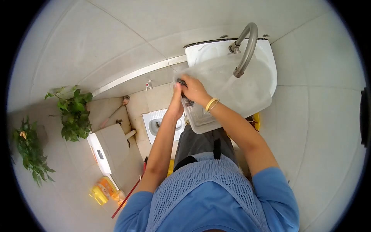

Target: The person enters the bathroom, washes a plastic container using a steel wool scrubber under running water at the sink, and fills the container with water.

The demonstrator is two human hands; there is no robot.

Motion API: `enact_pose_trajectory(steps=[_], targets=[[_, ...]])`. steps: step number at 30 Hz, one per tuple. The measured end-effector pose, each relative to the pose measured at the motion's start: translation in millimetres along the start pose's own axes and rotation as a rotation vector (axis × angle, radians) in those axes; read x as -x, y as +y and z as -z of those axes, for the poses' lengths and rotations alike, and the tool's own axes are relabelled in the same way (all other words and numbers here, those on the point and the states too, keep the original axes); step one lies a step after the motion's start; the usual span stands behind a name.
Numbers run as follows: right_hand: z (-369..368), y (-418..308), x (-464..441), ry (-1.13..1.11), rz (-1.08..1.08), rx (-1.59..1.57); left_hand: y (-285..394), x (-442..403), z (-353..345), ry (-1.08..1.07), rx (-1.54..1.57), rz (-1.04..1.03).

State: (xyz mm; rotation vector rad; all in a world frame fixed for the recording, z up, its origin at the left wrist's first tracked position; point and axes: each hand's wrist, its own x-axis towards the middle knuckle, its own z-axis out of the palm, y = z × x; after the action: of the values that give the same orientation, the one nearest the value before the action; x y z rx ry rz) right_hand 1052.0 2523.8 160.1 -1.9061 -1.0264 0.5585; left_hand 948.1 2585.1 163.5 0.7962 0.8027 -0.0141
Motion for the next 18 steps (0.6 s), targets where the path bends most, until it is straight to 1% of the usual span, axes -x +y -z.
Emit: enact_pose_trajectory(steps=[1,2,3,4,6,7,8,10,11,12,14,15,16,18], targets=[[-5,2,-3,0.011,-0.002,-0.008,-3,-3,-2,0.036,-0.051,-0.092],[-9,4,-6,0.121,-0.232,-0.165,-4,-7,-3,0.068,-0.098,-0.185],[-11,3,-4,0.223,-0.47,-0.322,0,-6,-7,0.082,-0.104,-0.133],[-16,0,1,0.22,-0.489,-0.326,-1,2,-11,0.085,-0.105,-0.114],[-14,-5,-11,0.582,-0.758,-1.124,10,0,-23,0.131,-0.134,-0.134],[-15,-10,-6,0.566,-0.584,-0.898,13,2,-24,0.143,-0.132,-0.097],[-14,-14,-2,0.564,-0.589,-0.9,8,-2,-15,0.147,-0.133,-0.093],[-6,-14,3,0.248,-0.158,-0.349,5,-14,-2,0.041,-0.107,-0.209],[0,-5,1,0.09,-0.097,-0.305,-1,-15,4,0.052,-0.065,-0.193],[8,-1,3,0.088,-0.101,-0.302,1,-11,-1,0.051,-0.062,-0.19],[24,7,8,-0.227,-0.009,0.01,6,-3,-10,0.147,-0.05,-0.112],[39,-4,11,-0.14,0.003,0.247,10,0,-20,0.205,-0.014,-0.125],[42,8,15,-0.148,-0.006,0.244,7,1,-18,0.209,-0.011,-0.113],[48,46,13,0.311,0.166,0.795,9,-5,-15,0.246,-0.022,-0.131]])
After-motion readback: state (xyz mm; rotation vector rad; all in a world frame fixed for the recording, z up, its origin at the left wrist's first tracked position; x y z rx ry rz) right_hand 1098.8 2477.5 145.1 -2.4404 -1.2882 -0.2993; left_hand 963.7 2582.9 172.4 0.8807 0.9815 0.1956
